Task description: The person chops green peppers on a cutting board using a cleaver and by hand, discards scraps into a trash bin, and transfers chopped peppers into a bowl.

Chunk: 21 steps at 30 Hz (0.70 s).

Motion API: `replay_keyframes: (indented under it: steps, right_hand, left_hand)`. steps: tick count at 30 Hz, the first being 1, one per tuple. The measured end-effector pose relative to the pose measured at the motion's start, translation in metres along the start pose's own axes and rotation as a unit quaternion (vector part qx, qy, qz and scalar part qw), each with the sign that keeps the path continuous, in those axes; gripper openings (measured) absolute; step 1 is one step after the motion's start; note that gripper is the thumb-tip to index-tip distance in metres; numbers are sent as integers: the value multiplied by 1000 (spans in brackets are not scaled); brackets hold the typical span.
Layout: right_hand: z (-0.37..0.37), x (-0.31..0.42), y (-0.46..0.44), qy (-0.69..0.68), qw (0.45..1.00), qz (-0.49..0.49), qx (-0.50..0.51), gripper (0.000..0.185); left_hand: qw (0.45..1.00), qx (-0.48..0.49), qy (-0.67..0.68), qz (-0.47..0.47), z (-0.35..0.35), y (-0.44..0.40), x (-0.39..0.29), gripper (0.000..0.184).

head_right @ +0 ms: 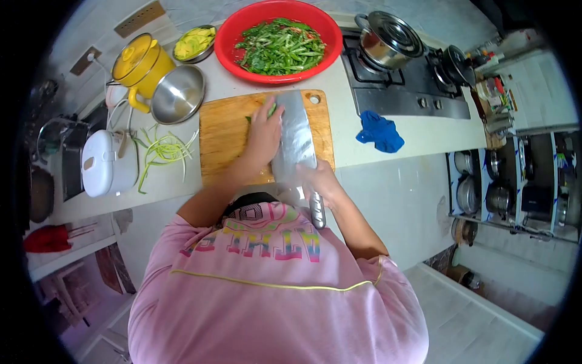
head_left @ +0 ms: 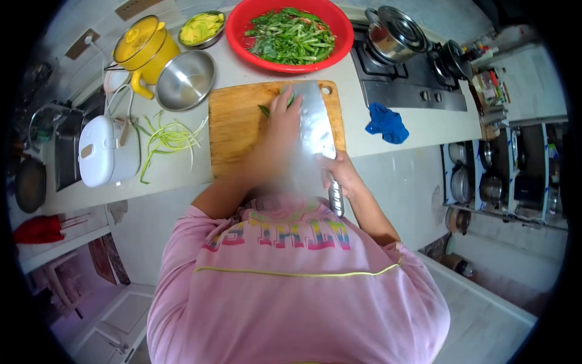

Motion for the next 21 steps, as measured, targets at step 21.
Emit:
replay_keyframes:
  steps: [21]
  right_hand:
    - [46, 71, -23, -1, 993, 106, -59, 17]
  left_hand:
    - [961, 173, -26, -215, 11, -31, 87, 12]
Point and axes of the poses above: each hand's wrist, its own y-axis away from the middle knuckle, its own z-axis out of the back of the hand, x = y × z, the point moved 5 cm from there along -y, towards the middle knuckle, and after that the axes turned 13 degrees about -y, right-handed, at the moved point
